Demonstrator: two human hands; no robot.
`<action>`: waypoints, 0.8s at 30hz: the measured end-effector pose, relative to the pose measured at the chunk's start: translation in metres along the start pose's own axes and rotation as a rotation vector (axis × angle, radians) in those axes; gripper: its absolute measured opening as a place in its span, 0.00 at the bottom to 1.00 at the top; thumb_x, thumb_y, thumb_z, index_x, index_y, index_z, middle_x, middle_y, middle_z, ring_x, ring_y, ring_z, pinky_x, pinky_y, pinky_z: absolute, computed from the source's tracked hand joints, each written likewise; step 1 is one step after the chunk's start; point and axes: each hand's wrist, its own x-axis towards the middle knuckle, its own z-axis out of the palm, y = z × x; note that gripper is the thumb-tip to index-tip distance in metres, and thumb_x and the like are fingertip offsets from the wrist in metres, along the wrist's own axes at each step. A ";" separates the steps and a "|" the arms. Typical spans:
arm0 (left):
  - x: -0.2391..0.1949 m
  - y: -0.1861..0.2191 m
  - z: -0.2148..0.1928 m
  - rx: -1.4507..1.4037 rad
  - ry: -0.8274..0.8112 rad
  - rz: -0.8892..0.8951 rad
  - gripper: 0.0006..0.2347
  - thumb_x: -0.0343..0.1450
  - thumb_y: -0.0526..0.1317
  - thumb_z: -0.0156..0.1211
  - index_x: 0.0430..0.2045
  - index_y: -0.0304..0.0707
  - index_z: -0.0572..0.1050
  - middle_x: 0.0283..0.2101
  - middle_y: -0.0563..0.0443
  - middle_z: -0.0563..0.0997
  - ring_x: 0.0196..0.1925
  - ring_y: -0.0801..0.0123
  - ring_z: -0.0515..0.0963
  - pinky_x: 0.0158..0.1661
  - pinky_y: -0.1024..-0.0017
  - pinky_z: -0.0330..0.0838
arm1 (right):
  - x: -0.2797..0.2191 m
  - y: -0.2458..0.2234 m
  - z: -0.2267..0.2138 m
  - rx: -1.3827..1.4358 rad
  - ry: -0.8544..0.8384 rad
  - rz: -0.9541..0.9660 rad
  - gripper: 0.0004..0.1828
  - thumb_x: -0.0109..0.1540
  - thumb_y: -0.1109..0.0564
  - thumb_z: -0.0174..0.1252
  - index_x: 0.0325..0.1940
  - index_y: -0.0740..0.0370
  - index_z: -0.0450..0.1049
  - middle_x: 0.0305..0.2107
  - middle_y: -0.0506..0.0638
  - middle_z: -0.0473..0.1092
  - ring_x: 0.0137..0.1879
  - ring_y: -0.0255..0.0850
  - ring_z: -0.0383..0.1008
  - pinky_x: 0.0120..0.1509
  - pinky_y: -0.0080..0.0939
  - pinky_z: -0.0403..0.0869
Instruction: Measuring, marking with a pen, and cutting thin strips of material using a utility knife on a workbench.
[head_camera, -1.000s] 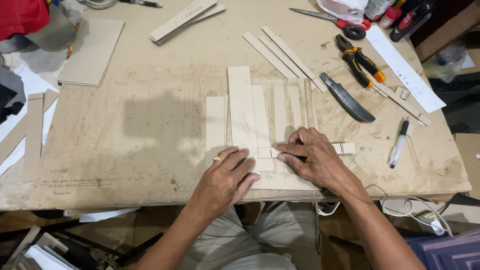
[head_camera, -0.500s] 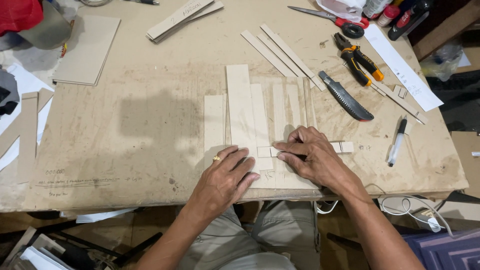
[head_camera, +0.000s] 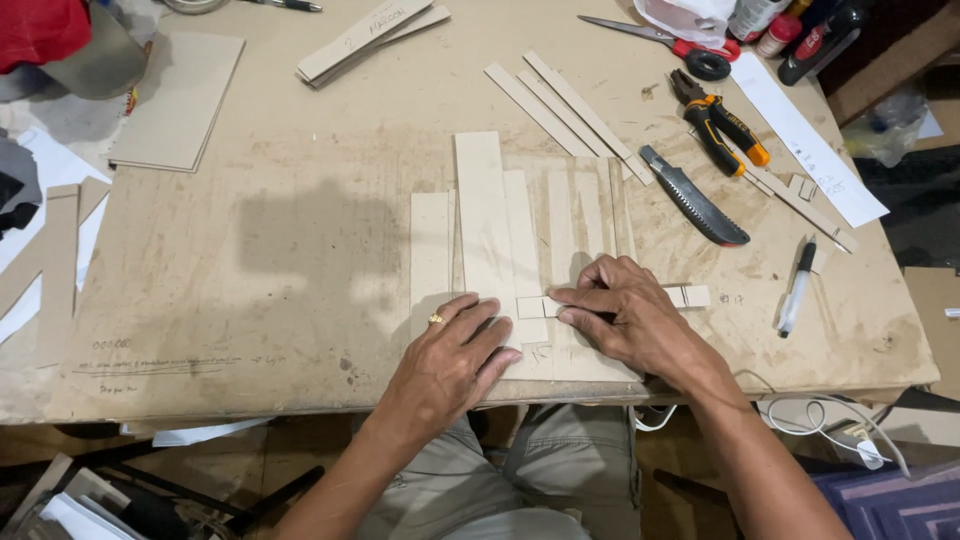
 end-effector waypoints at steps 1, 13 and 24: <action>0.000 0.000 -0.001 -0.001 -0.004 0.000 0.12 0.72 0.41 0.65 0.43 0.30 0.82 0.43 0.32 0.82 0.53 0.49 0.82 0.63 0.54 0.70 | 0.000 0.000 -0.001 0.000 -0.008 -0.002 0.12 0.61 0.47 0.65 0.48 0.43 0.86 0.34 0.47 0.71 0.45 0.48 0.73 0.55 0.51 0.71; -0.001 -0.002 0.003 0.011 -0.014 -0.012 0.12 0.73 0.42 0.64 0.43 0.33 0.82 0.44 0.33 0.82 0.55 0.48 0.82 0.62 0.55 0.71 | -0.002 -0.003 -0.001 -0.023 -0.014 0.010 0.12 0.61 0.46 0.65 0.48 0.42 0.86 0.34 0.47 0.71 0.45 0.46 0.73 0.55 0.49 0.70; -0.001 -0.001 0.004 0.005 0.032 0.011 0.11 0.72 0.40 0.65 0.42 0.31 0.82 0.44 0.32 0.82 0.54 0.47 0.82 0.61 0.55 0.71 | -0.003 -0.001 0.002 -0.048 0.000 0.021 0.11 0.61 0.45 0.65 0.47 0.41 0.86 0.34 0.45 0.71 0.44 0.44 0.73 0.55 0.47 0.70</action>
